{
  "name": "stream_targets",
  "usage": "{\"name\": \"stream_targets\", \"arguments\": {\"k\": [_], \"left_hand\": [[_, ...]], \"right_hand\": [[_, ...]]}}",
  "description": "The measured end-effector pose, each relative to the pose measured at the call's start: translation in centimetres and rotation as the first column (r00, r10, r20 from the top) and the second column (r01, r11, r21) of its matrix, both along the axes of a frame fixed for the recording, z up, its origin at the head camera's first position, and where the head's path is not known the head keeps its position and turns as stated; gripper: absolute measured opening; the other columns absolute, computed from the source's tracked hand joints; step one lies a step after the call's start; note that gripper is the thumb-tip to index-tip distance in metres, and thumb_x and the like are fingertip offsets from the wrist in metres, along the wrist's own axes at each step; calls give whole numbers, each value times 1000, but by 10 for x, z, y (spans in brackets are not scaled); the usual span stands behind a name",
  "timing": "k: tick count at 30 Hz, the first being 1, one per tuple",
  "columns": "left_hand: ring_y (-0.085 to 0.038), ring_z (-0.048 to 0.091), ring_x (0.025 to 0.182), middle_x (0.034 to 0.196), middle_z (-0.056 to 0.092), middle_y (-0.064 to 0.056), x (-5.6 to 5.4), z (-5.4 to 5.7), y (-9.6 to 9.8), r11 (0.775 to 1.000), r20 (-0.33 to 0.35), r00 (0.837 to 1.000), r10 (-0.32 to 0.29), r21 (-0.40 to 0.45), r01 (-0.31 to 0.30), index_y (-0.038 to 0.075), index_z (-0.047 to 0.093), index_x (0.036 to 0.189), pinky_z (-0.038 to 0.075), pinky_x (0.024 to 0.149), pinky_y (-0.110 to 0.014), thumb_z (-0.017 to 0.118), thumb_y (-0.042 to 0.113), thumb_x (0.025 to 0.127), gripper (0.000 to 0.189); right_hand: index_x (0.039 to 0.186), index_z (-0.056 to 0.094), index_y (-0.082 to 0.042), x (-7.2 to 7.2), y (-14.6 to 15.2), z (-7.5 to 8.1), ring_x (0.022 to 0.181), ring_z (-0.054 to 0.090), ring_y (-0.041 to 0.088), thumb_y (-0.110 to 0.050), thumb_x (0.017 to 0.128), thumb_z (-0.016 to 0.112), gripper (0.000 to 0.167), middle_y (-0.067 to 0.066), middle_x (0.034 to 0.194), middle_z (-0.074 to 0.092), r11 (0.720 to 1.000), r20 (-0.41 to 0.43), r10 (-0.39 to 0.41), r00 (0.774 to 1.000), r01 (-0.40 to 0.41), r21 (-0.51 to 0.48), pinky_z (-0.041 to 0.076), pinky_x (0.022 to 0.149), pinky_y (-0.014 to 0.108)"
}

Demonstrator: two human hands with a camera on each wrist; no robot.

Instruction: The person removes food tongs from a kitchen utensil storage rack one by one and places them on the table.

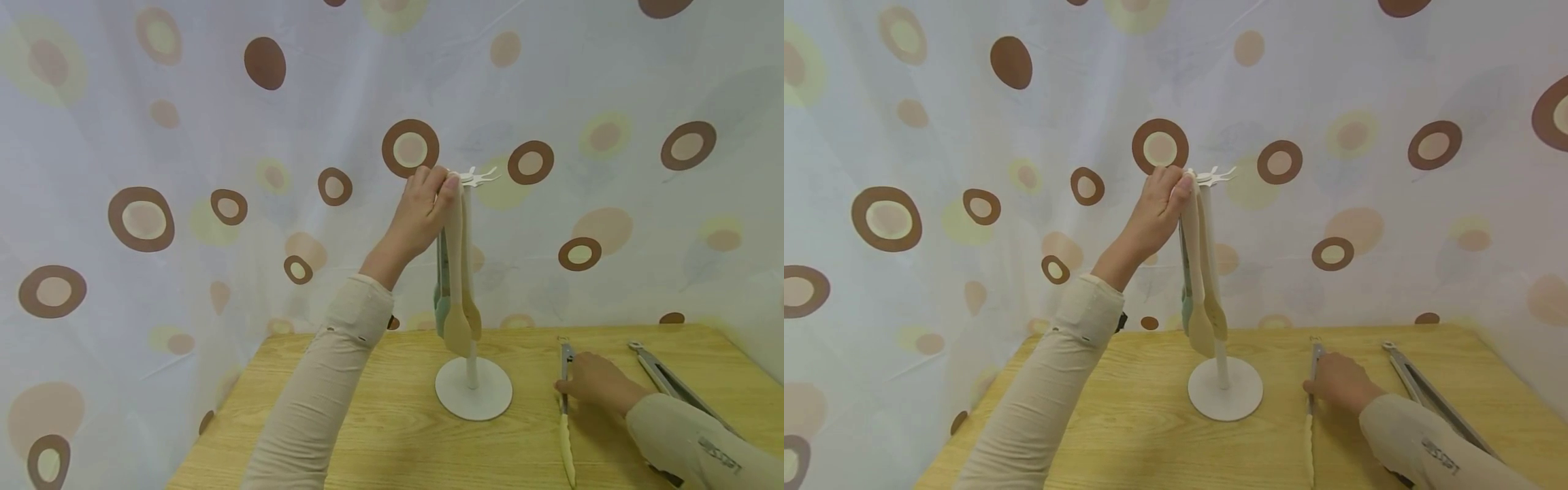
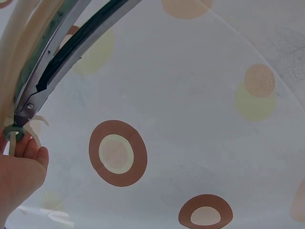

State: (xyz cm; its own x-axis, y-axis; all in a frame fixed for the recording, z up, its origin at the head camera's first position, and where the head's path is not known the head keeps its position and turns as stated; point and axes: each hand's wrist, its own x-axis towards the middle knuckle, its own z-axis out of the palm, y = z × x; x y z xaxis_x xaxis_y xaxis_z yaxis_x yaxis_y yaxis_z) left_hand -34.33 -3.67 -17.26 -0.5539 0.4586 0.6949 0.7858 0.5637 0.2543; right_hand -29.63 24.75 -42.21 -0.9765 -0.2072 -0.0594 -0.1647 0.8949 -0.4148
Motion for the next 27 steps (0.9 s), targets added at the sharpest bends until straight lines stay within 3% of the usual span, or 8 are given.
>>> {"name": "stream_targets", "arguments": {"k": [14, 27], "left_hand": [[-24, 38, 94, 98, 41, -8, 0, 0, 0, 1000, -4, 1000, 1, 0, -1, 7, 50, 105, 29, 83, -29, 35, 22, 106, 21], [-24, 38, 95, 98, 41, -8, 0, 0, 1, 1000, 2, 1000, -1, 7, 1, 7, 50, 104, 30, 82, -29, 35, 23, 106, 22]], "right_hand": [[54, 43, -16, -5, 3, -8, 45, 26, 6, -23, 90, 65, 43, -6, 49, 31, 999, 1, 39, 999, -39, 34, 28, 47, 24], [50, 40, -17, 3, -3, -4, 42, 25, 5, -20, 88, 65, 46, -9, 45, 28, 999, -24, 32, 999, -31, 16, 26, 45, 21]]}}
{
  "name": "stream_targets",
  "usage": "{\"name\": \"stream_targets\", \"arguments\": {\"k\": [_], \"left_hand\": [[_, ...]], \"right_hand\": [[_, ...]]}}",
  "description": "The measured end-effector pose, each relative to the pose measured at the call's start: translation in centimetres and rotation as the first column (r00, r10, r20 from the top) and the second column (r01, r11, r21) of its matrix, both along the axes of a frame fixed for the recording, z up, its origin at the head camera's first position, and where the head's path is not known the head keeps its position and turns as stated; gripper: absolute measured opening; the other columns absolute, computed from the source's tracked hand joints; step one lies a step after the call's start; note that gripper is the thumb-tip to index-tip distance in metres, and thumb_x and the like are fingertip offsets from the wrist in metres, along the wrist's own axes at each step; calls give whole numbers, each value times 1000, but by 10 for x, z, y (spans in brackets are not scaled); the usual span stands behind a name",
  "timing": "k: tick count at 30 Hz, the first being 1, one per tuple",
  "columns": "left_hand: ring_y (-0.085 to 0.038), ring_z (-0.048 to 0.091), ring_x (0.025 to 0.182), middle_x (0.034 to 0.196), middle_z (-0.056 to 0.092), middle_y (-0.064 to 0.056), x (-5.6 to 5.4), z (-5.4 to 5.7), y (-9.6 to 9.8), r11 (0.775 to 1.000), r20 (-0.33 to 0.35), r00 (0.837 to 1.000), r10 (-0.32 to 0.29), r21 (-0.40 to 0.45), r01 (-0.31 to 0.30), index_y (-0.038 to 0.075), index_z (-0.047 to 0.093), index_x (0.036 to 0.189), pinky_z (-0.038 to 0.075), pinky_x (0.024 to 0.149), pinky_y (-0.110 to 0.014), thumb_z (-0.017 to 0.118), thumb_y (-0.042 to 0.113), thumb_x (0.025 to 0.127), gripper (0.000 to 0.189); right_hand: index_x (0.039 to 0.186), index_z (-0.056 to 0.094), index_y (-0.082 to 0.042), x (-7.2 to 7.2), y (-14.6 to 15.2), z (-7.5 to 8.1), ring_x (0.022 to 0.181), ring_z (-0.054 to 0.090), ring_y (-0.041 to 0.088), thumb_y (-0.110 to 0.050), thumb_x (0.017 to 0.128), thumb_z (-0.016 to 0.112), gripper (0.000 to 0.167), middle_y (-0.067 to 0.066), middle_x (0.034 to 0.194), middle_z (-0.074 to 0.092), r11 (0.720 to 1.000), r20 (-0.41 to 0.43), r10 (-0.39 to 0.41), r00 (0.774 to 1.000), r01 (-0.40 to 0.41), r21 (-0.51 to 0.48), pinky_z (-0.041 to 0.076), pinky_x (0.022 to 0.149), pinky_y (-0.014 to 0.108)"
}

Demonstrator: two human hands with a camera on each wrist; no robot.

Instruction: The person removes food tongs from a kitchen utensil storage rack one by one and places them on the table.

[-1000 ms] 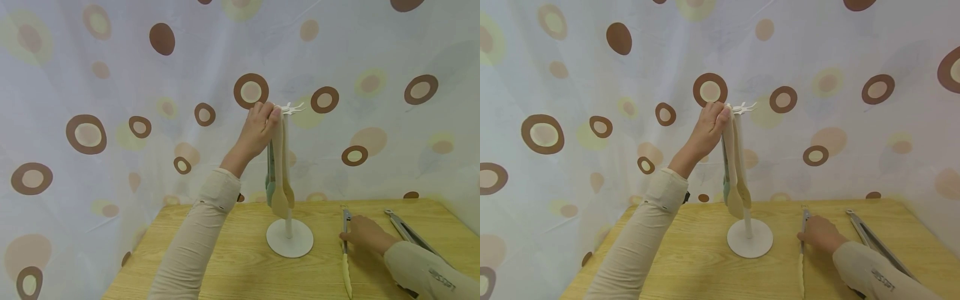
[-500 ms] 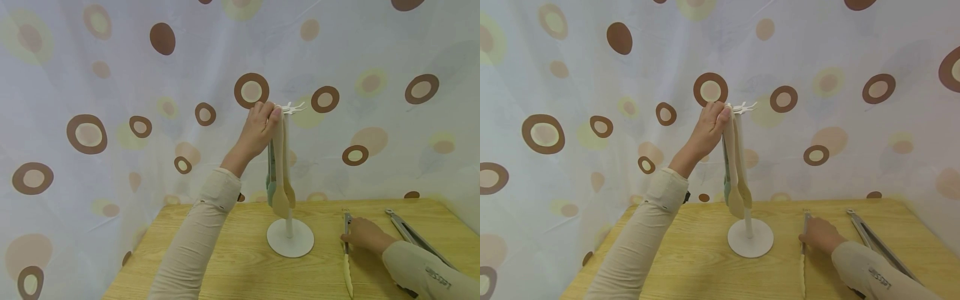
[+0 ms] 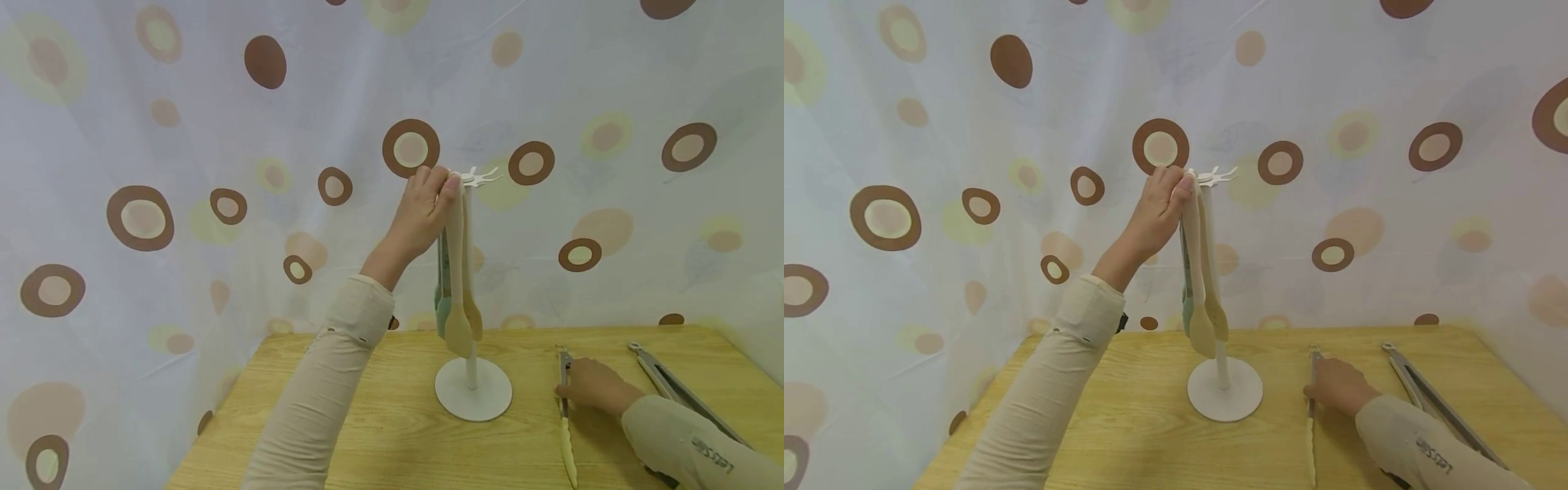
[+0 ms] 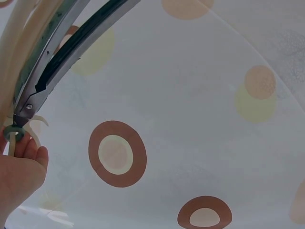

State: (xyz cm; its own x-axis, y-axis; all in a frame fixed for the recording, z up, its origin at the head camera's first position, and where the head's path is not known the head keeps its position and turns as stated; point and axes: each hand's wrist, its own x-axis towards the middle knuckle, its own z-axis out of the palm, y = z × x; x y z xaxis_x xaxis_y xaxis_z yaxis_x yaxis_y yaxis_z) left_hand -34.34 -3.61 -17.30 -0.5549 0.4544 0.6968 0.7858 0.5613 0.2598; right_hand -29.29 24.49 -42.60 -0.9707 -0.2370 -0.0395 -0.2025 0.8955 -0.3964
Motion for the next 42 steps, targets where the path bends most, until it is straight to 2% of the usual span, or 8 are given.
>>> {"name": "stream_targets", "arguments": {"k": [6, 13, 21, 31, 42], "left_hand": [[-24, 38, 94, 98, 41, -8, 0, 0, 1, 1000, 2, 1000, -2, 2, 2, 7, 50, 104, 29, 82, -29, 35, 23, 106, 22], [-23, 38, 94, 98, 41, -8, 0, 0, 2, 1000, 2, 1000, -6, -3, 6, 7, 50, 104, 30, 83, -29, 35, 24, 106, 23], [-23, 39, 95, 99, 42, -8, 0, 2, 4, 1000, -3, 1000, -3, -19, 3, 7, 51, 104, 29, 84, -28, 35, 24, 106, 24], [-23, 38, 97, 101, 42, -8, 2, 2, 4, 1000, 15, 1000, 2, -26, -1, 7, 50, 104, 29, 86, -29, 34, 25, 106, 24], [-23, 38, 97, 101, 43, -8, 1, 3, 3, 999, 11, 1000, 9, -32, -9, 7, 50, 104, 29, 86, -29, 33, 25, 106, 24]], "right_hand": [[51, 40, -16, 0, -1, 0, 43, 26, 5, -21, 88, 66, 45, -8, 47, 29, 1000, 1, -11, 1000, 11, 23, 28, 46, 22], [57, 50, -10, -1, 0, 2, 45, 30, 6, -22, 90, 65, 38, -2, 54, 41, 999, 33, -19, 999, 17, 45, 35, 51, 28], [49, 42, -16, -1, 2, -2, 42, 26, 4, -21, 89, 65, 46, -9, 45, 30, 999, 37, -17, 999, 16, 30, 30, 46, 21], [50, 42, -16, -6, 5, -9, 42, 26, 4, -22, 88, 66, 46, -8, 46, 31, 999, 39, -27, 999, 25, 37, 29, 46, 22], [49, 45, -15, -7, 4, -7, 42, 23, 4, -25, 90, 65, 46, -9, 44, 28, 999, 78, -14, 997, 11, 39, 32, 48, 25]]}}
